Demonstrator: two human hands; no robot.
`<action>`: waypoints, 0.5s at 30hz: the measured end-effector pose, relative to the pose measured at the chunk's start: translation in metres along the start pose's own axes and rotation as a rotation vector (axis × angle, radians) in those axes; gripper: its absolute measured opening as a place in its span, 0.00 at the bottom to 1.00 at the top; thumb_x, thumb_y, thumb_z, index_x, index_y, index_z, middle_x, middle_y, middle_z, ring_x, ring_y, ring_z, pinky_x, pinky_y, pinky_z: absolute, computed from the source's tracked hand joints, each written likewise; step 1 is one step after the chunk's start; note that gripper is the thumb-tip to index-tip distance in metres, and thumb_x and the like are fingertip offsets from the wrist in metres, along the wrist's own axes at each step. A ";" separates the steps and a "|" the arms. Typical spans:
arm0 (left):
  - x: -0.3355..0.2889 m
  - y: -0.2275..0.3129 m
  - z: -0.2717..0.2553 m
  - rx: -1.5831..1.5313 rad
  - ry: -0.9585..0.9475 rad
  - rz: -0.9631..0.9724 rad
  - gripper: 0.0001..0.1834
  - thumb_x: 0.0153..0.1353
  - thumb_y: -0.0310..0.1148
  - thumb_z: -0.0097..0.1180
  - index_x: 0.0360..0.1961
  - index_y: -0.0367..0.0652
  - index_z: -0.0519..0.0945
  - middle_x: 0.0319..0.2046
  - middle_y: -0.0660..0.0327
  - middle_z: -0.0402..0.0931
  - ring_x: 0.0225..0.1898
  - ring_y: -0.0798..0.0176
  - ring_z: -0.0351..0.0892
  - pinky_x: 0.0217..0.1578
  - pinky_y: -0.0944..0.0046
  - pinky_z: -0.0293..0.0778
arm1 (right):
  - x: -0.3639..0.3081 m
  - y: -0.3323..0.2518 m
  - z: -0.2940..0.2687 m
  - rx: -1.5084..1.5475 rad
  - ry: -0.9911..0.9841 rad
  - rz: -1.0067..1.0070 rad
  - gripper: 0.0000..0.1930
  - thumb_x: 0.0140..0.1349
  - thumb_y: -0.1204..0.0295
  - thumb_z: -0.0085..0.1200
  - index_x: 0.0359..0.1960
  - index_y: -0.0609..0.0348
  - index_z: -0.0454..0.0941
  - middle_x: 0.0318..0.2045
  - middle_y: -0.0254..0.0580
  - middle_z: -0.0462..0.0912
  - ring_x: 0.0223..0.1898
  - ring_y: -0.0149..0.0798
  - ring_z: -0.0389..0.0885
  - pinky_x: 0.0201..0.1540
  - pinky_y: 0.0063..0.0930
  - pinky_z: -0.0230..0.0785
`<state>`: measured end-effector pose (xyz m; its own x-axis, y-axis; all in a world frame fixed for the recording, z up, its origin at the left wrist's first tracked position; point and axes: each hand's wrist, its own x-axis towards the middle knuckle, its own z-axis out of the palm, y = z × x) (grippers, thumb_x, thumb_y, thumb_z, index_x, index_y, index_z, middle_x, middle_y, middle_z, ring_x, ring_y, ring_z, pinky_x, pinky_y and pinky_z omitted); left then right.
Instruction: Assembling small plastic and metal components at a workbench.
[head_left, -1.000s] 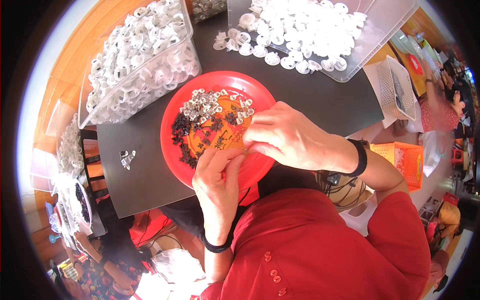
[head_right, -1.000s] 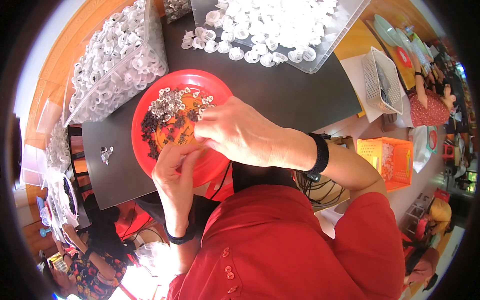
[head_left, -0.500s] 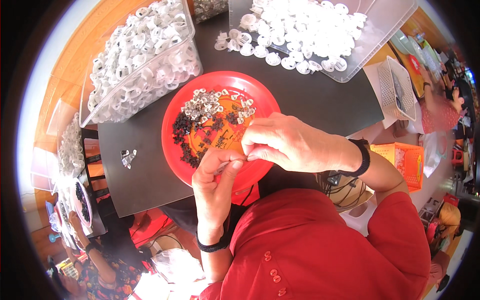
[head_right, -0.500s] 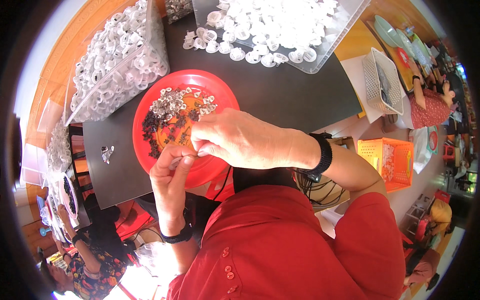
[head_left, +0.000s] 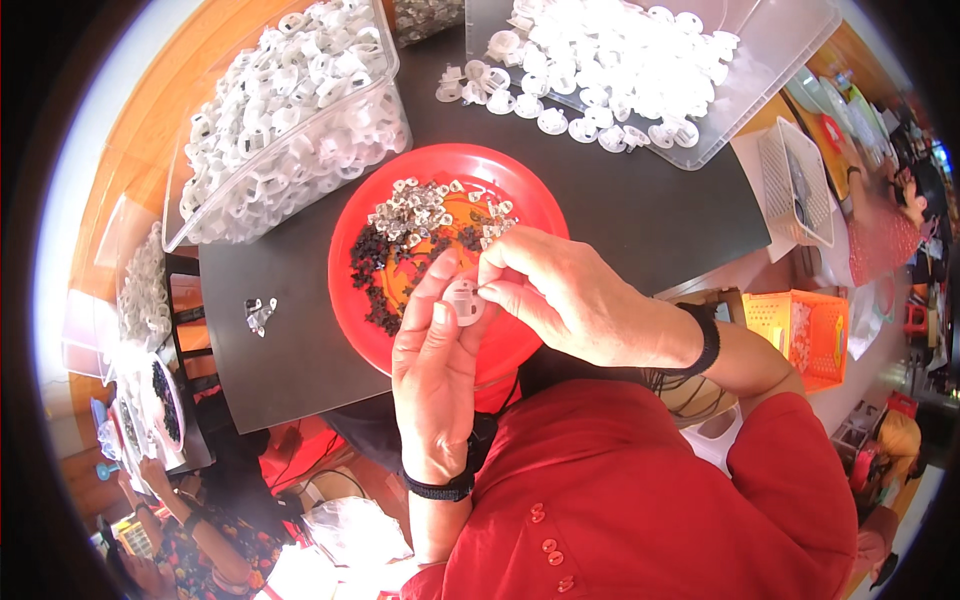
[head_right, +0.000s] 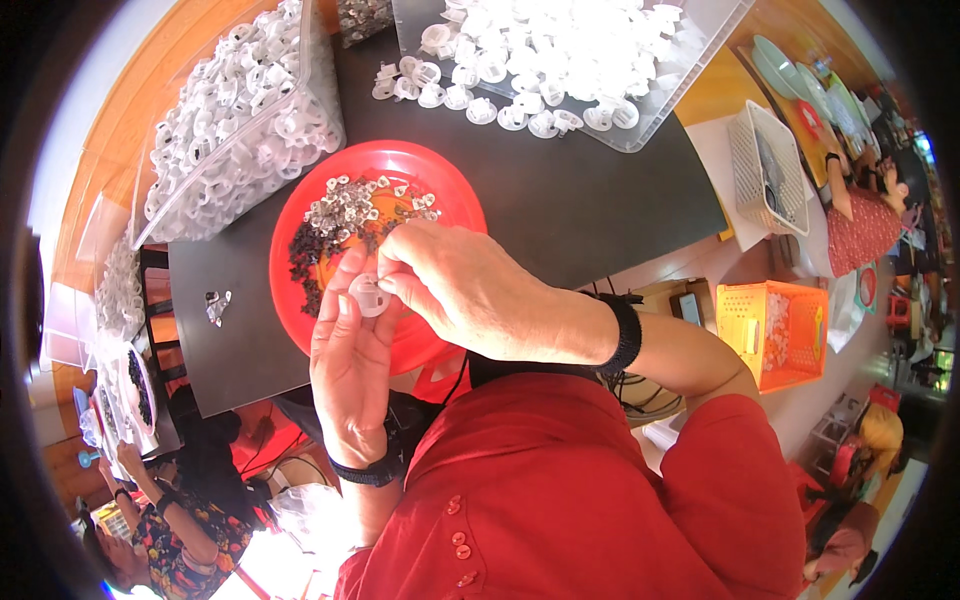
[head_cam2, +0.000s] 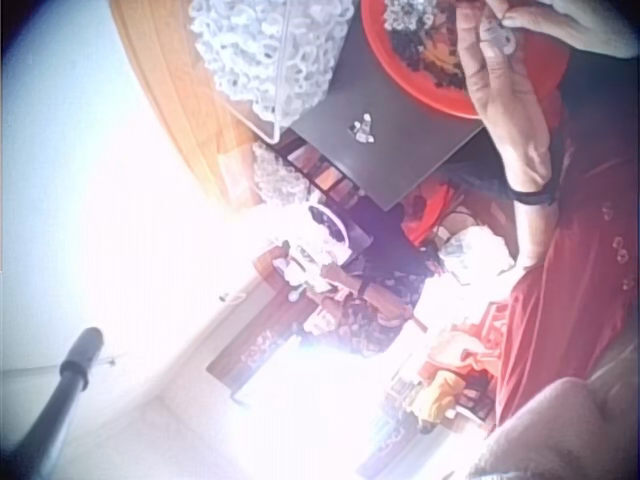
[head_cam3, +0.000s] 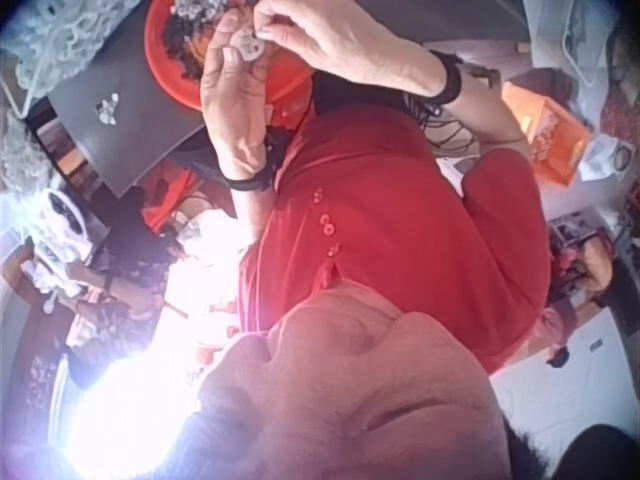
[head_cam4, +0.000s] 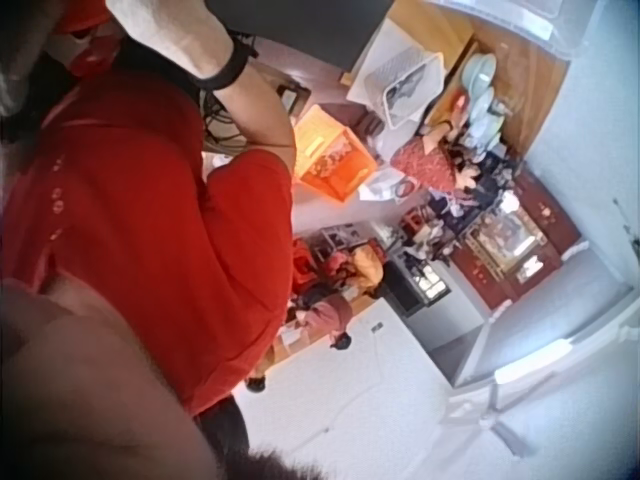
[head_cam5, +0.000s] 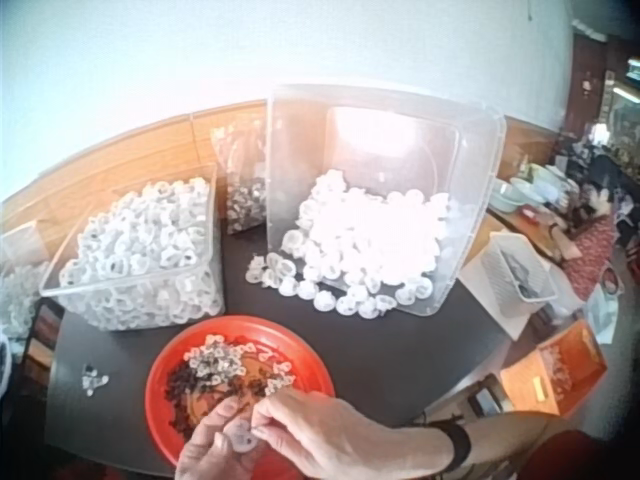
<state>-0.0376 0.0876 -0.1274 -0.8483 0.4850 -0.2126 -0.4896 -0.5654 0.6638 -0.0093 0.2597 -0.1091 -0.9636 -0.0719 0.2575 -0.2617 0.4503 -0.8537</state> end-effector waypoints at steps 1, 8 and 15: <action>0.000 0.000 -0.001 0.008 -0.010 0.005 0.24 0.67 0.24 0.47 0.63 0.32 0.63 0.60 0.50 0.67 0.64 0.56 0.64 0.66 0.54 0.61 | 0.000 0.000 0.001 0.001 -0.001 -0.003 0.05 0.63 0.76 0.52 0.35 0.63 0.70 0.31 0.51 0.77 0.34 0.54 0.78 0.36 0.39 0.70; 0.001 -0.004 0.000 -0.027 0.016 0.101 0.28 0.60 0.16 0.52 0.63 0.36 0.64 0.59 0.53 0.69 0.61 0.59 0.69 0.64 0.57 0.65 | -0.002 -0.002 0.009 0.100 0.105 0.007 0.05 0.63 0.76 0.52 0.36 0.64 0.70 0.30 0.51 0.77 0.33 0.54 0.78 0.33 0.41 0.69; 0.000 -0.014 -0.001 0.109 -0.017 0.232 0.28 0.60 0.16 0.52 0.63 0.37 0.65 0.58 0.54 0.70 0.59 0.60 0.71 0.62 0.58 0.68 | -0.005 -0.004 0.017 -0.006 0.126 0.002 0.05 0.62 0.75 0.53 0.35 0.61 0.69 0.30 0.49 0.77 0.30 0.54 0.77 0.31 0.44 0.68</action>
<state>-0.0304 0.0946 -0.1378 -0.9314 0.3623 -0.0341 -0.2568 -0.5883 0.7668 -0.0045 0.2426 -0.1145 -0.9495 0.0416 0.3111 -0.2591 0.4555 -0.8517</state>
